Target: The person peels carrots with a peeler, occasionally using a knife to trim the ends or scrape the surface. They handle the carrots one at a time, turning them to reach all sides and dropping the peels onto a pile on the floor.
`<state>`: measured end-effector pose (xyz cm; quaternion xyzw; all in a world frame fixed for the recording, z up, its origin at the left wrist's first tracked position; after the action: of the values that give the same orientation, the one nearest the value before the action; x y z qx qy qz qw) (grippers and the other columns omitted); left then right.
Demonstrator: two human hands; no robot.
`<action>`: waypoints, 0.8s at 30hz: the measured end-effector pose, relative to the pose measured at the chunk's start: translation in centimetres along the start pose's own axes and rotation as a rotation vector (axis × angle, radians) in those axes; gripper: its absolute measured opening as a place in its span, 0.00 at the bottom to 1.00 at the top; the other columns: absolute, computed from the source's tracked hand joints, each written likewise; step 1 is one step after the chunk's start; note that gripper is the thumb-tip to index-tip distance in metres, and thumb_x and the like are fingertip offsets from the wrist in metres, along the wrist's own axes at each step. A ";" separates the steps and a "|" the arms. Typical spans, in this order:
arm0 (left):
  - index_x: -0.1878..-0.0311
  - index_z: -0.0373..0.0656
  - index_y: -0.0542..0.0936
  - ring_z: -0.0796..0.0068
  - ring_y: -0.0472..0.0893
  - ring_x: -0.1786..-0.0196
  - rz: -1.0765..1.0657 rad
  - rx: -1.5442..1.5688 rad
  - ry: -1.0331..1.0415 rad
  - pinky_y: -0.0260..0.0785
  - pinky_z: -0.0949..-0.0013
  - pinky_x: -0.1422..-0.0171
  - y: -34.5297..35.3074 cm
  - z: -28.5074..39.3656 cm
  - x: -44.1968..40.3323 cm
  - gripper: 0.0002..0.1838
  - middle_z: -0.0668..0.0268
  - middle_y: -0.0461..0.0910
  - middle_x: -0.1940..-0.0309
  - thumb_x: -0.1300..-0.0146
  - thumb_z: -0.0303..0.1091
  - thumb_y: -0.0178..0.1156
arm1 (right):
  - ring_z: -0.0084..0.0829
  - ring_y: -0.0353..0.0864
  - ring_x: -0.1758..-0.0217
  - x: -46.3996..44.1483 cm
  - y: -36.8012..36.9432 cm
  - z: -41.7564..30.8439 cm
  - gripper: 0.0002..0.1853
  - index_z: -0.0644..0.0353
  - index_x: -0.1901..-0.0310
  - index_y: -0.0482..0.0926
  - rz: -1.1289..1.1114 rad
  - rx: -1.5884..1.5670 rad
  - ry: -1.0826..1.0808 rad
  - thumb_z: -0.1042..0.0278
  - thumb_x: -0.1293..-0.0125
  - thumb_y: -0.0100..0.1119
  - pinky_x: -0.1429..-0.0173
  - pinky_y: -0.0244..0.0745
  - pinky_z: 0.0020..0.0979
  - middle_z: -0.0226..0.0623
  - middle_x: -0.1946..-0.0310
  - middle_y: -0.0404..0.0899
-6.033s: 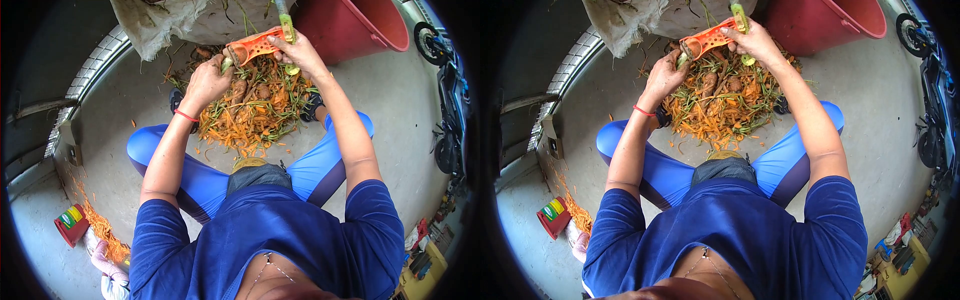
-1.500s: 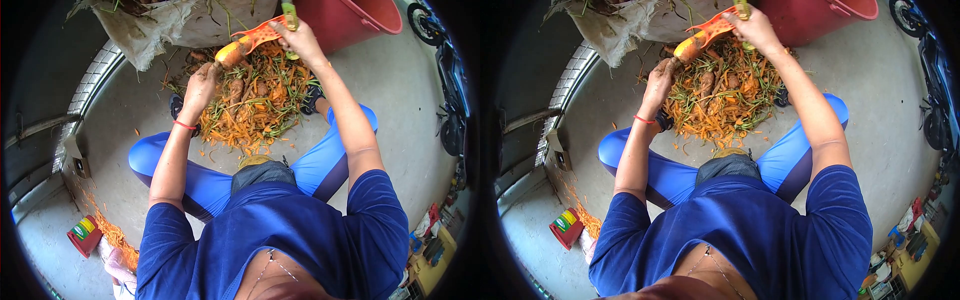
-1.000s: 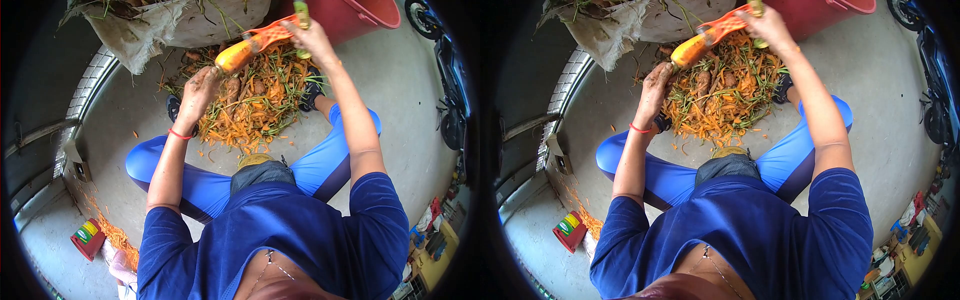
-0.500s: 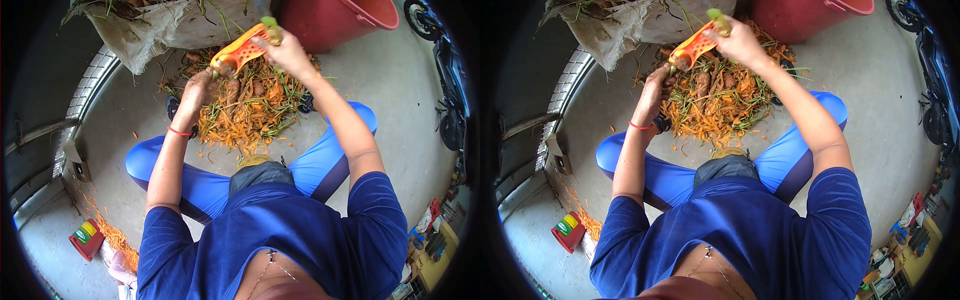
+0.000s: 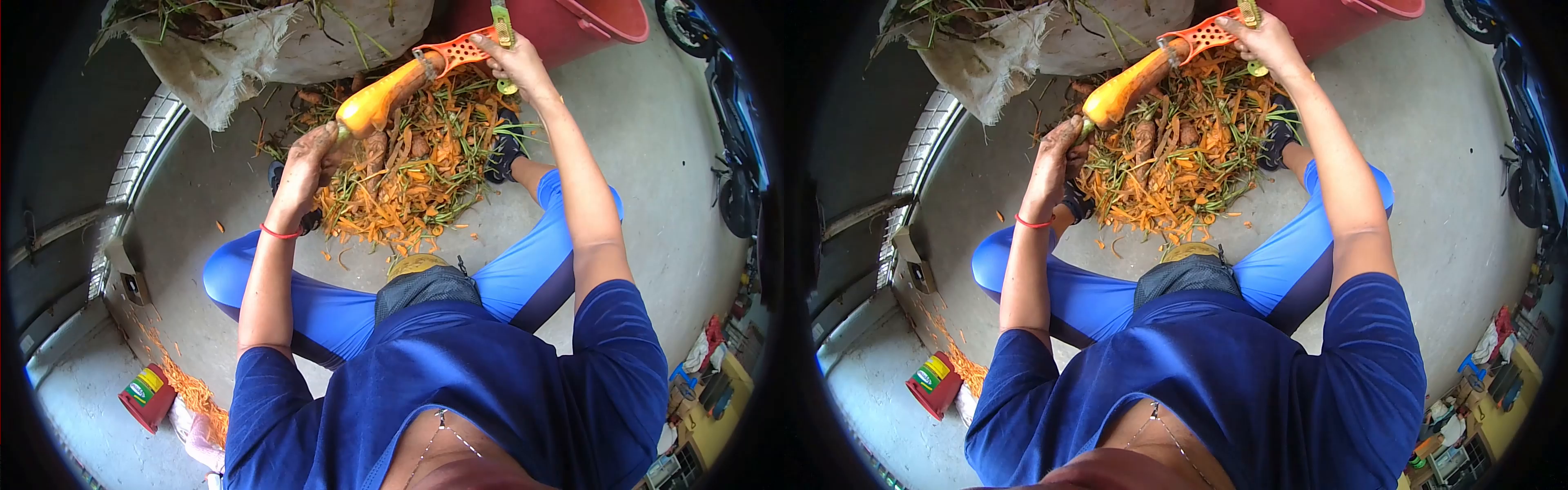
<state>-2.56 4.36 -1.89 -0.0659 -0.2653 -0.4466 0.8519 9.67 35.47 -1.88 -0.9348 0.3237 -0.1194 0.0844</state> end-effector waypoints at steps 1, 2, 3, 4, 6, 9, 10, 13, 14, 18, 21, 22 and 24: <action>0.67 0.47 0.73 0.92 0.51 0.83 -0.009 -0.008 -0.007 0.39 0.81 0.80 0.2 -0.1 -0.2 0.17 0.83 0.57 0.83 0.29 0.49 0.47 | 0.11 0.64 0.81 -0.2 -0.4 0.4 0.17 0.58 0.64 0.74 0.018 0.028 0.020 0.53 0.40 0.66 0.79 0.61 0.17 0.20 0.81 0.67; 0.67 0.47 0.73 0.92 0.51 0.83 -0.012 -0.014 -0.014 0.39 0.81 0.80 0.3 -0.4 -0.4 0.18 0.83 0.57 0.83 0.29 0.50 0.47 | 0.10 0.62 0.80 -0.5 -0.6 0.9 0.17 0.58 0.65 0.73 0.031 0.055 0.037 0.54 0.40 0.66 0.80 0.58 0.16 0.19 0.80 0.66; 0.67 0.47 0.73 0.92 0.51 0.83 -0.016 -0.021 -0.021 0.40 0.81 0.80 0.4 -0.8 -0.6 0.18 0.83 0.57 0.83 0.29 0.50 0.47 | 0.10 0.62 0.80 -0.9 -0.6 1.4 0.16 0.58 0.65 0.73 0.011 0.065 0.025 0.54 0.39 0.66 0.80 0.57 0.16 0.19 0.80 0.65; 0.68 0.47 0.73 0.92 0.51 0.83 -0.052 -0.005 -0.034 0.39 0.81 0.80 0.4 -1.2 -0.9 0.18 0.83 0.57 0.83 0.29 0.50 0.47 | 0.10 0.62 0.80 -1.3 -0.6 2.1 0.16 0.57 0.66 0.72 -0.006 0.074 0.014 0.54 0.39 0.66 0.80 0.57 0.16 0.19 0.80 0.65; 0.68 0.47 0.73 0.92 0.51 0.83 -0.043 -0.006 -0.015 0.39 0.80 0.80 0.3 -1.0 -0.7 0.18 0.83 0.57 0.83 0.29 0.51 0.47 | 0.11 0.64 0.81 -2.0 -1.0 2.9 0.16 0.58 0.64 0.73 0.005 0.073 -0.017 0.55 0.39 0.65 0.79 0.60 0.17 0.21 0.81 0.67; 0.68 0.47 0.73 0.92 0.51 0.84 0.014 -0.016 -0.005 0.39 0.81 0.81 -0.9 -1.0 -0.3 0.19 0.83 0.57 0.84 0.30 0.51 0.47 | 0.12 0.61 0.82 -2.1 -2.4 2.8 0.16 0.56 0.69 0.69 0.087 0.027 -0.001 0.57 0.39 0.65 0.81 0.57 0.17 0.20 0.81 0.65; 0.68 0.46 0.72 0.92 0.51 0.84 0.045 -0.010 -0.013 0.39 0.81 0.81 -1.4 -0.9 0.4 0.19 0.83 0.57 0.84 0.30 0.51 0.47 | 0.12 0.61 0.83 -2.3 -3.8 3.4 0.15 0.56 0.69 0.69 0.149 0.097 0.028 0.57 0.38 0.65 0.81 0.56 0.17 0.21 0.82 0.65; 0.68 0.46 0.72 0.92 0.52 0.85 0.058 0.050 -0.017 0.40 0.81 0.82 -2.8 -0.9 1.1 0.19 0.83 0.57 0.84 0.30 0.52 0.47 | 0.12 0.61 0.83 -2.7 -4.4 3.2 0.15 0.56 0.69 0.69 0.181 0.085 0.004 0.58 0.37 0.64 0.81 0.57 0.17 0.21 0.82 0.65; 0.67 0.47 0.71 0.91 0.52 0.85 0.051 0.062 -0.032 0.40 0.81 0.82 -2.9 -0.4 1.2 0.19 0.82 0.57 0.84 0.30 0.52 0.47 | 0.12 0.62 0.82 -2.1 -3.0 1.8 0.15 0.55 0.70 0.69 0.150 0.054 -0.029 0.57 0.37 0.64 0.80 0.58 0.17 0.21 0.82 0.65; 0.64 0.46 0.70 0.92 0.49 0.86 0.020 0.229 -0.107 0.37 0.81 0.84 -2.1 -0.9 0.6 0.18 0.83 0.54 0.84 0.29 0.51 0.46 | 0.11 0.63 0.83 0.4 2.8 -2.6 0.17 0.55 0.68 0.69 0.080 -0.103 -0.117 0.51 0.38 0.64 0.80 0.61 0.17 0.21 0.83 0.66; 0.64 0.45 0.67 0.92 0.47 0.87 -0.085 0.500 -0.229 0.37 0.83 0.86 -1.1 -1.5 0.0 0.15 0.84 0.52 0.84 0.29 0.48 0.46 | 0.12 0.68 0.83 2.9 5.7 -5.4 0.19 0.55 0.68 0.71 0.144 0.022 -0.204 0.48 0.39 0.64 0.80 0.65 0.16 0.22 0.84 0.67; 0.65 0.46 0.67 0.92 0.48 0.86 -0.178 0.579 -0.249 0.37 0.82 0.85 -0.8 -1.8 -0.4 0.16 0.85 0.53 0.84 0.28 0.49 0.43 | 0.12 0.69 0.82 2.8 6.0 -5.2 0.19 0.55 0.67 0.72 0.084 -0.012 -0.193 0.47 0.39 0.64 0.80 0.66 0.16 0.22 0.84 0.68; 0.65 0.47 0.68 0.92 0.48 0.86 -0.222 0.586 -0.260 0.37 0.81 0.85 -0.4 -2.0 -0.5 0.18 0.85 0.53 0.84 0.27 0.50 0.40 | 0.12 0.69 0.83 3.0 6.7 -5.4 0.19 0.56 0.64 0.74 -0.048 -0.015 -0.165 0.47 0.39 0.63 0.79 0.67 0.17 0.22 0.84 0.69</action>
<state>-2.32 3.76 -3.90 0.1546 -0.4944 -0.4294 0.7398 6.52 27.97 2.22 -0.9496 0.2940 -0.0413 0.1009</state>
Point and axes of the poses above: each hand's wrist, its own x-axis away from the middle knuckle, its own y-axis out of the palm, z = x × y, the point moved 5 cm from there along -x, towards the middle knuckle
